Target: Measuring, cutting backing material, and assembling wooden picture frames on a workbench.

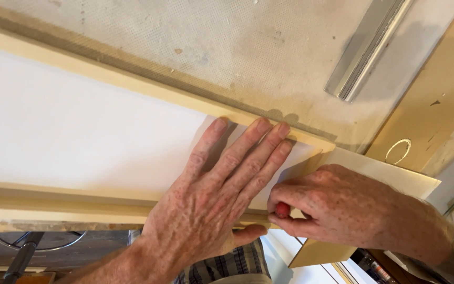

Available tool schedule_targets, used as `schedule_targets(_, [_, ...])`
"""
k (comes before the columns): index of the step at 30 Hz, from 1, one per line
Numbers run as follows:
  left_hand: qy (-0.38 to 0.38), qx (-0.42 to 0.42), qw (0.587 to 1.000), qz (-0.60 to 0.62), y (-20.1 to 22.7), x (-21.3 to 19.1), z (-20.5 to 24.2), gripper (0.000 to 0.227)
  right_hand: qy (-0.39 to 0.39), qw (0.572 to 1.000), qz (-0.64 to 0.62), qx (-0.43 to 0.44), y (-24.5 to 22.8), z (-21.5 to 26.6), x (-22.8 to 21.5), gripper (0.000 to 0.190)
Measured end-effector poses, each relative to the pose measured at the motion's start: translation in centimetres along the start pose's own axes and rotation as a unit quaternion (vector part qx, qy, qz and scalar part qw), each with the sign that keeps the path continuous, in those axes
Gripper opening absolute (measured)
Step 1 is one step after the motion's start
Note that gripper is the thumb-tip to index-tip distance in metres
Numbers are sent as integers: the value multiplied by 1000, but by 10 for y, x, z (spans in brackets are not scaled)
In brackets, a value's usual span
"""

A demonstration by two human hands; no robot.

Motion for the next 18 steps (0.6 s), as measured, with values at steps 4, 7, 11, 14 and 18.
schedule_targets(4, [0, 2, 1000, 10, -1, 1, -1, 132, -50, 998, -16, 23, 5, -2, 4, 17])
schedule_targets(7, [-4, -1, 1000, 17, -1, 2, -1, 134, -37, 999, -20, 9, 5, -4, 2, 16])
schedule_targets(11, [1, -5, 999, 33, -2, 1, -1, 132, 10, 1000, -20, -19, 2, -6, -4, 16])
schedule_targets(14, [-1, -4, 999, 35, -2, 1, -1, 131, -14, 1000, -5, -10, 3, -6, -1, 18])
schedule_targets(18, [3, -5, 999, 37, -2, 1, -1, 127, -26, 999, 7, -25, 2, -6, 1, 17])
Point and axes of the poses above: each hand's wrist, its own z-axis away from the middle knuckle, its own x-axis out of the palm, y = z × x, the point moved 4 cm from there along -z, towards the middle knuckle, and after that the axes turned 14 degrees about z, right-handed, at the moved point
